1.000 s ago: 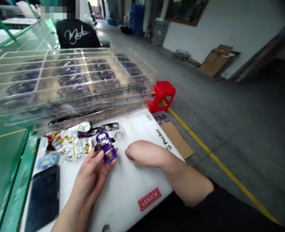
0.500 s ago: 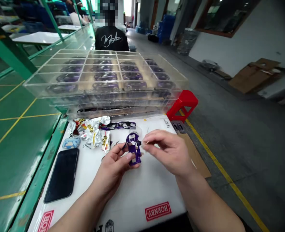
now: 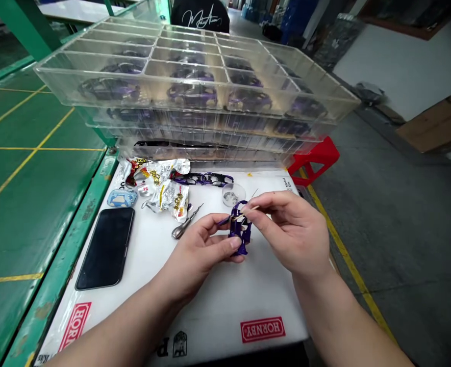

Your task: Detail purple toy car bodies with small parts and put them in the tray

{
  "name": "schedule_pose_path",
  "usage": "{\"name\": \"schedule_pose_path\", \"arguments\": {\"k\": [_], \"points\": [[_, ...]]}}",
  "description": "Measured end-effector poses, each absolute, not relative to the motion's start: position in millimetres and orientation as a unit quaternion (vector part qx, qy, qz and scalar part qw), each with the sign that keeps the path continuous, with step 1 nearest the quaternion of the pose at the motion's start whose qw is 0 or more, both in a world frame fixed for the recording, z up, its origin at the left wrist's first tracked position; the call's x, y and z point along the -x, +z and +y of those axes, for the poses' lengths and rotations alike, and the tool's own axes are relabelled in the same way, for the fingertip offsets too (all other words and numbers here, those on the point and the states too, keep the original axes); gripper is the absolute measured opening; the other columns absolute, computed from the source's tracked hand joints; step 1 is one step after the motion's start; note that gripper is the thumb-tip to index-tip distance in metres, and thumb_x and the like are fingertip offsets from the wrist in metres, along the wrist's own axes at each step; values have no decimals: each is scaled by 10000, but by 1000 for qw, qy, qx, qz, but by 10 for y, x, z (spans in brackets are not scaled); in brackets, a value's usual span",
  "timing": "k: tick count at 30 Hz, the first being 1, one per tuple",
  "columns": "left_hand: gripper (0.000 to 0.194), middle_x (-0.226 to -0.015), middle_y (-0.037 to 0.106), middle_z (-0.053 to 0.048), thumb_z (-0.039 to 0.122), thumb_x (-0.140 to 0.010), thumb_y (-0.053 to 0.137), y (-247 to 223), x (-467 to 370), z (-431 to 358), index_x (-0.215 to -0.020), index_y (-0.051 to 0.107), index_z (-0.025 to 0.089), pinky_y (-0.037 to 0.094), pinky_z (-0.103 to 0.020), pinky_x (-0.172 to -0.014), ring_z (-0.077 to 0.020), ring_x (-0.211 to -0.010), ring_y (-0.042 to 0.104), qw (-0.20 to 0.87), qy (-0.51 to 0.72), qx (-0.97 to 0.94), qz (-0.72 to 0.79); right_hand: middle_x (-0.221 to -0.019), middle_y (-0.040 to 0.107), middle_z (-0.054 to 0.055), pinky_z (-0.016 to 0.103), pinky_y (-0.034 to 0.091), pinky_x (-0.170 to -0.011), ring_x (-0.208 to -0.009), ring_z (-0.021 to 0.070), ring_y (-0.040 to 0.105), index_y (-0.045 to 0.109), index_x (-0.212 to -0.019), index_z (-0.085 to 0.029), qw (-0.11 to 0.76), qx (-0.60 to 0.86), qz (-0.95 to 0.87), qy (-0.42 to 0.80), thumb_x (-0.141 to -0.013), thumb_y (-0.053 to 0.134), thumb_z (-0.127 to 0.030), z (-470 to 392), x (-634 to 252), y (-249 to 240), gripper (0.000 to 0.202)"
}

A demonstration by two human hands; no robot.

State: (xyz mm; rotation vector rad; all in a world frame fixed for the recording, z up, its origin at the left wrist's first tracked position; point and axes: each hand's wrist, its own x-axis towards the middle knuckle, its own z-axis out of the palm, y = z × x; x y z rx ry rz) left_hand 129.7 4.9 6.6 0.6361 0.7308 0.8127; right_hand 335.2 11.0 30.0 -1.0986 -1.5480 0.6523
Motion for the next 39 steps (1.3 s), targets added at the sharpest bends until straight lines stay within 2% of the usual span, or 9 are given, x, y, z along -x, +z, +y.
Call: {"name": "schedule_pose_path", "arguments": {"k": [10,16,26,33,39], "points": [[468,-1236,766,-111,341,-869,1010,80,-1304,44,-1250,780,194,702,-362,-840,-234,-1026,760,806,375,-301,346,-1046,834,-3,329,616,-850,-957,190,789,803,-1146,-278,489,453,-723,182,-1055,808,-151,171,-3338,341,157],[423,-1220,740,-113,352,-882,997,71,-1301,44,-1225,808,192,712,-348,-816,-244,-1056,746,801,378,-306,349,-1108,858,33,394,659,-1005,-1123,229,818,758,-1195,-272,486,408,-766,98,-1068,769,-89,186,-3322,356,223],[391,-1214,731,-98,327,-904,982,54,-1304,47,-1222,801,190,713,-323,-805,-208,-1025,724,794,385,-316,349,-1170,879,48,408,666,-999,-1129,237,851,747,-1227,-260,463,400,-788,64,-1082,760,-90,171,-3324,327,224],[403,-1195,758,-105,329,-878,1001,67,-1301,40,-1204,812,185,712,-332,-800,-226,-1031,738,794,384,-309,357,-1161,886,35,409,674,-946,-1076,239,859,752,-1245,-283,466,412,-781,53,-1092,754,-118,172,-3330,321,226],[403,-1191,785,-118,331,-875,1001,71,-1305,45,-1213,835,188,707,-324,-789,-227,-1017,742,793,384,-307,359,-1185,878,49,406,664,-994,-1132,240,848,747,-1239,-267,454,413,-788,53,-1099,735,-108,181,-3326,328,212]]}}
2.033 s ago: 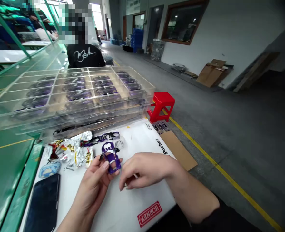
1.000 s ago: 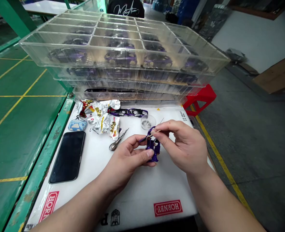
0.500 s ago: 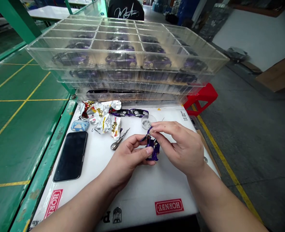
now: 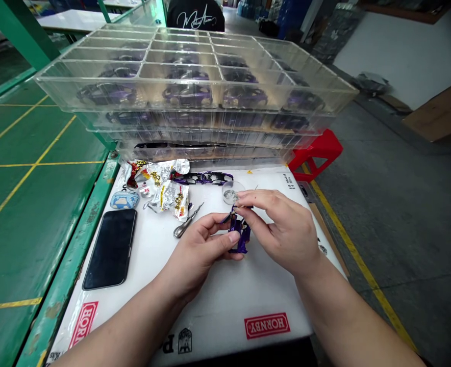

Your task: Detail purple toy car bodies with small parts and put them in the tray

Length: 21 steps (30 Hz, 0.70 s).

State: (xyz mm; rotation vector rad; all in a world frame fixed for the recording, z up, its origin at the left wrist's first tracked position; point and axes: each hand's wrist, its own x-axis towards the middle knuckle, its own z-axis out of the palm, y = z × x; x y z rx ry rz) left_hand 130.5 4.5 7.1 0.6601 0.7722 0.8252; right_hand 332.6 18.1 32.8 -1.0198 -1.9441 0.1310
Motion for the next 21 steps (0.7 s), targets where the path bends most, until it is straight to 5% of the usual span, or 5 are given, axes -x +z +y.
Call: {"name": "schedule_pose_path", "arguments": {"k": [21], "points": [[431,-1101,824,-102,477,-952,924,52,-1356,17,-1284,903,204,734,-362,-841,-236,-996,747,734,402,-348,422,-1136,888,31,395,662,-954,-1093,236,863,746,-1207,-273,452,424,-784,29,-1119,702,-118,189,-3299,293,183]]}}
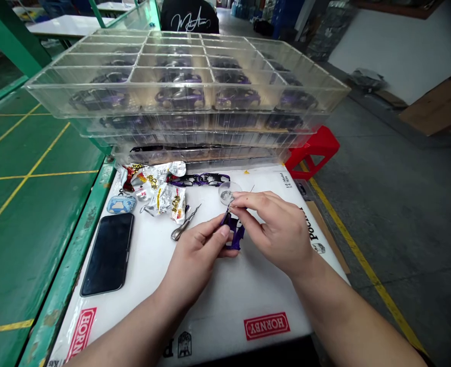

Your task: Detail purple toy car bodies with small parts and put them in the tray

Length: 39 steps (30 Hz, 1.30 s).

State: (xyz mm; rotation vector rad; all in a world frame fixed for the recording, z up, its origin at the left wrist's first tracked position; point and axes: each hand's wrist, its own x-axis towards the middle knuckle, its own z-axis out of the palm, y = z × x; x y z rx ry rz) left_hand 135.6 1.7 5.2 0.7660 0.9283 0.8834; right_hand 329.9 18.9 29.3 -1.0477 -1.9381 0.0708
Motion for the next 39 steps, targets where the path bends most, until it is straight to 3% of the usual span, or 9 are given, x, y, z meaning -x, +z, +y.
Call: {"name": "schedule_pose_path", "arguments": {"k": [3,8,17,30,39], "points": [[387,-1101,831,-124,492,-981,892,66,-1375,33,-1202,891,174,747,-369,-774,-245,-946,795,783,408,-245,401,-1150,887,38,391,659,-937,-1051,230,861,740,-1201,-266,451,428,-782,33,-1120,711,-124,195,-3296,292,166],[239,-979,830,-100,341,-943,943,81,-1353,86,-1074,856,162,744,-335,-699,-208,-835,801,826,380,-168,380,-1133,889,35,396,647,-919,-991,224,854,727,-1178,-251,450,427,-784,37,-1101,741,-108,195,-3284,307,163],[378,-1028,848,-114,377,-900,994,73,-1305,84,-1183,859,166,757,-323,-718,-199,-863,808,842,358,-187,358,-1135,889,16,382,651,-944,-1050,225,859,758,-1167,-260,467,428,-771,70,-1098,766,-139,175,-3332,351,139],[513,-1036,846,-125,445,-821,1054,72,-1276,107,-1165,809,153,763,-346,-694,-213,-879,818,841,341,-211,363,-1108,881,10,338,659,-937,-1055,217,858,784,-1156,-233,499,419,-751,111,-1068,803,-115,161,-3331,377,148],[507,-1005,840,-111,444,-822,1049,92,-1286,83,-1136,768,162,753,-342,-638,-206,-815,810,834,352,-220,363,-1122,888,15,352,680,-936,-1067,227,863,807,-1152,-238,506,419,-741,136,-1067,813,-144,173,-3319,356,126]]}}
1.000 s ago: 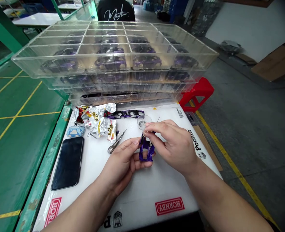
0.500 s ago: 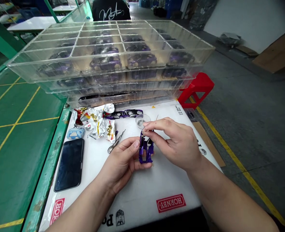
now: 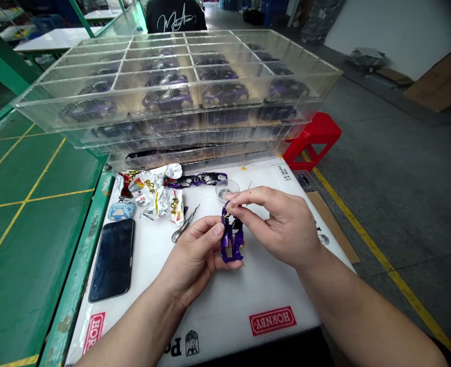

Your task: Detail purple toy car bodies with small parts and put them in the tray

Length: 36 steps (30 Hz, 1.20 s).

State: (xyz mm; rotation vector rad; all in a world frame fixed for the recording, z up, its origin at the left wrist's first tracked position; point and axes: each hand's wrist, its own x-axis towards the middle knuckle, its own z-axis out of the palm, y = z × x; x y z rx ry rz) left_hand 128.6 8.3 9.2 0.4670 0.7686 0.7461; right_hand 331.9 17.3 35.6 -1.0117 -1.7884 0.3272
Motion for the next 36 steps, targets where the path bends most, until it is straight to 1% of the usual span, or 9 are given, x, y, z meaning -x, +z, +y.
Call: {"name": "schedule_pose_path", "arguments": {"k": [5,13,18,21,23,26,29,33,36], "points": [[558,-939,824,-94,460,-790,1063,97,-1303,82,-1134,742,161,741,-338,-595,-214,-803,801,828,356,-216,377,-1140,889,30,346,680,-956,-1066,221,865,814,-1156,-222,509,420,-737,146,-1062,824,-148,175,-3324,340,120],[497,-861,820,-81,475,-845,1013,127,-1327,65,-1080,706,163,682,-268,-528,-183,-698,759,813,371,-241,378,-1135,890,15,340,691,-961,-1066,217,868,820,-1132,-241,519,432,-717,175,-1044,842,-144,171,-3295,308,132],[485,-845,797,-61,474,-851,1011,122,-1337,61,-1072,708,165,669,-251,-514,-208,-746,787,808,375,-244,384,-1116,891,11,316,689,-951,-1034,208,867,827,-1121,-244,518,439,-711,182,-1031,850,-139,187,-3291,318,140],[492,-888,790,-61,487,-866,1002,110,-1337,58,-1120,732,164,672,-245,-534,-203,-783,786,813,376,-237,377,-1103,891,12,300,683,-932,-1007,202,864,831,-1116,-239,510,445,-714,176,-1025,850,-130,202,-3310,336,143],[513,-945,792,-75,490,-860,1009,108,-1329,57,-1161,747,166,688,-252,-578,-202,-830,784,814,380,-237,371,-1099,890,16,301,682,-928,-1014,207,865,831,-1113,-237,509,448,-715,169,-1030,845,-134,205,-3323,348,133],[511,-1063,775,-80,399,-821,1049,117,-1309,58,-1193,778,175,718,-272,-664,-195,-913,766,802,385,-258,377,-1108,890,15,326,682,-951,-1047,222,866,827,-1123,-248,508,450,-717,155,-1041,838,-153,201,-3329,354,126],[460,-1149,737,-66,303,-806,1053,130,-1301,61,-1181,812,189,737,-296,-709,-182,-955,734,789,392,-276,385,-1134,887,19,375,675,-1020,-1096,234,856,816,-1134,-261,510,437,-726,148,-1057,816,-157,200,-3321,339,130],[431,-1135,733,-53,297,-812,1043,147,-1312,68,-1165,818,193,743,-313,-709,-170,-926,719,780,401,-276,393,-1146,878,42,425,675,-1050,-1115,234,842,806,-1158,-260,528,382,-743,153,-1086,760,-122,215,-3308,317,162],[452,-1099,753,-53,305,-808,1046,157,-1315,77,-1171,806,183,739,-306,-693,-171,-900,733,777,405,-268,401,-1155,879,43,432,688,-1039,-1115,229,842,818,-1174,-266,541,362,-738,177,-1101,716,-92,216,-3310,324,215]]}}
